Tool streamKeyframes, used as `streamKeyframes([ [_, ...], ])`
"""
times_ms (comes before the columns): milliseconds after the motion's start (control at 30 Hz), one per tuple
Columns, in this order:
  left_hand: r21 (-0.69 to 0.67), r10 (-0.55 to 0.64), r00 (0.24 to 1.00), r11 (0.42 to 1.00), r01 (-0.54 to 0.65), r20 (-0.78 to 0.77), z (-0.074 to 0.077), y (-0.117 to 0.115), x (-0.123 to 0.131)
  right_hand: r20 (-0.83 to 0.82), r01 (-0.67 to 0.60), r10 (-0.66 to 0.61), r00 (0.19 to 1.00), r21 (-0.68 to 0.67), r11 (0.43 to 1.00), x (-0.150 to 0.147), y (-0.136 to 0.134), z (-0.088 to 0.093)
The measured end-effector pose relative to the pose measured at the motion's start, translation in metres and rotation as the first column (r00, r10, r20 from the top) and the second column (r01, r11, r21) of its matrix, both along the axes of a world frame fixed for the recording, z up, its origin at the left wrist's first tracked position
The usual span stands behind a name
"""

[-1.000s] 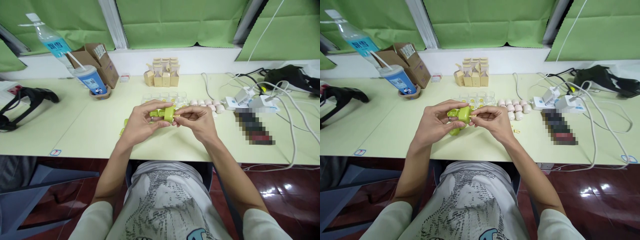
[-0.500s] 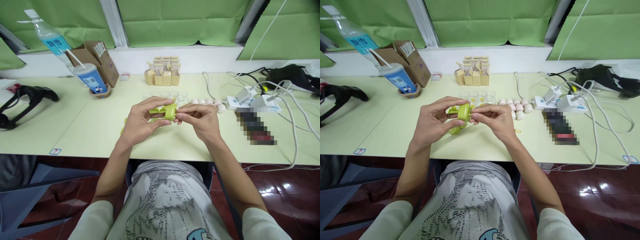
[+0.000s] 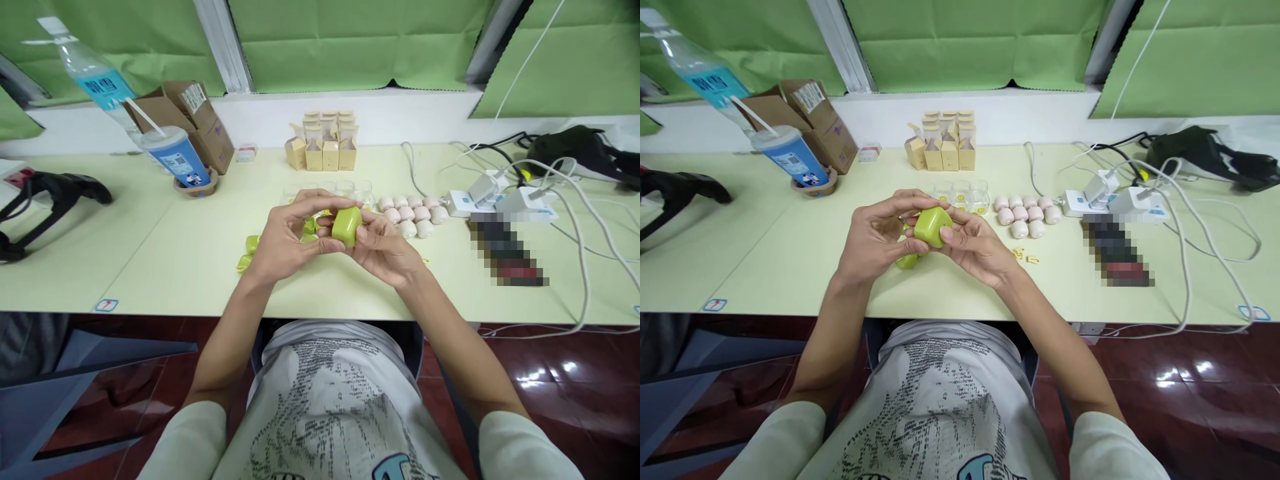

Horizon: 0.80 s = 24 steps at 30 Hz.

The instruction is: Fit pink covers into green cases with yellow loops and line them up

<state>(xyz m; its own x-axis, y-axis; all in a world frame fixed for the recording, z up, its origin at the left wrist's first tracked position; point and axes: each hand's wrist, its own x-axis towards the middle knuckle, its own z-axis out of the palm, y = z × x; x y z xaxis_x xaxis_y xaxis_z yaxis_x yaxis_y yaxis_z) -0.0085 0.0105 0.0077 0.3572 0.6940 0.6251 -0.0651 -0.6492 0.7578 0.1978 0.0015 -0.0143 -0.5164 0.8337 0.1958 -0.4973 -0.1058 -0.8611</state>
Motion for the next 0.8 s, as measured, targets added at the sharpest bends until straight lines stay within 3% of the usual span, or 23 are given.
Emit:
streamKeyframes([
  [167, -0.113, 0.033, 0.998, 0.993, -0.026, 0.061, -0.007, 0.001, 0.008, -0.049, 0.124, -0.129, 0.990, -0.086, 0.989, -0.010, -0.001, -0.002],
  [333, -0.047, 0.150, 0.983, 0.988, -0.146, 0.103, -0.006, 0.003, 0.007, -0.037, 0.157, -0.165, 0.986, -0.171, 0.973, -0.011, 0.001, -0.002],
  [433, -0.003, 0.239, 0.971, 0.971, -0.239, 0.005, 0.005, 0.001, -0.012, 0.155, 0.221, -0.212, 0.965, -0.045, 0.974, 0.006, 0.002, 0.003],
  [500, 0.030, 0.319, 0.936, 0.948, -0.318, -0.149, 0.014, -0.001, -0.035, 0.373, 0.283, -0.327, 0.868, 0.169, 0.944, 0.027, 0.005, 0.007],
  [567, 0.075, 0.375, 0.834, 0.923, -0.378, -0.404, 0.020, 0.000, -0.059, 0.601, 0.227, -0.447, 0.663, 0.408, 0.885, 0.051, 0.011, 0.009],
  [633, 0.089, 0.345, 0.634, 0.912, -0.400, -0.692, 0.023, 0.005, -0.080, 0.724, 0.129, -0.537, 0.434, 0.540, 0.832, 0.075, 0.018, 0.010],
  [733, 0.083, 0.261, 0.346, 0.887, -0.454, -0.901, 0.019, 0.014, -0.094, 0.782, 0.042, -0.546, 0.302, 0.561, 0.827, 0.097, 0.028, 0.010],
  [800, 0.133, 0.268, 0.245, 0.880, -0.456, -0.932, 0.016, 0.019, -0.093, 0.817, -0.027, -0.519, 0.251, 0.542, 0.840, 0.105, 0.032, 0.009],
])
